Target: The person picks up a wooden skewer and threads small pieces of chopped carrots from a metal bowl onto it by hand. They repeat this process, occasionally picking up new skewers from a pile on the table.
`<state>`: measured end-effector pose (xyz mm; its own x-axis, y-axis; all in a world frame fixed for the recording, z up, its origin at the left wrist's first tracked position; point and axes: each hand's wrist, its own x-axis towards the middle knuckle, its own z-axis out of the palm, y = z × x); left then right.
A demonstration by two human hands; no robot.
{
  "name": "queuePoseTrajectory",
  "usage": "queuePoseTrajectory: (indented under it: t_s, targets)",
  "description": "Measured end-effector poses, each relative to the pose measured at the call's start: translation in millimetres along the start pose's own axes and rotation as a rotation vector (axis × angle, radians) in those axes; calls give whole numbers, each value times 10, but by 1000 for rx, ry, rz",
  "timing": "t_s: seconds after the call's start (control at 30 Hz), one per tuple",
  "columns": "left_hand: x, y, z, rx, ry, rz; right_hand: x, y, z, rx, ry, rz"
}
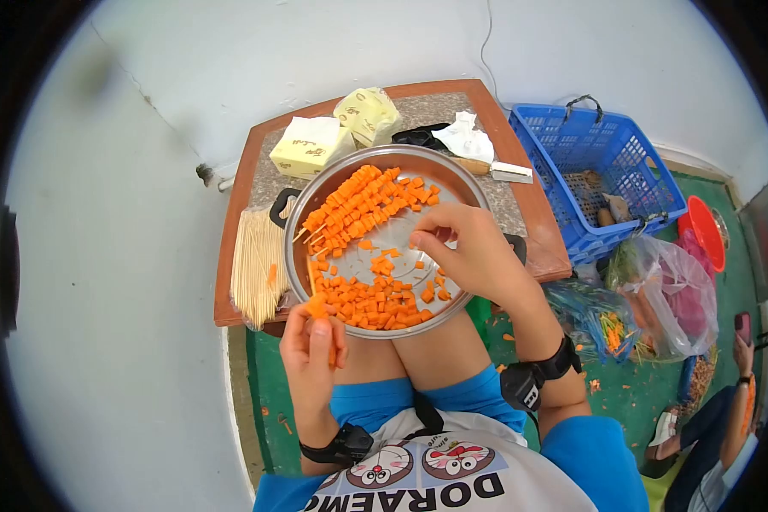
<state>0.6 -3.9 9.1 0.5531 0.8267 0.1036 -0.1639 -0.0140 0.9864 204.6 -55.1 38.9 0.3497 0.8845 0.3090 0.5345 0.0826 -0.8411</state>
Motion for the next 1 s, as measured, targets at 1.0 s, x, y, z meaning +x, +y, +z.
queuePoseTrajectory:
  t_s: [1.0]
  targets:
    - [-37,-5,90,-71,-124,-159,-173,-46,305,611,-27,256]
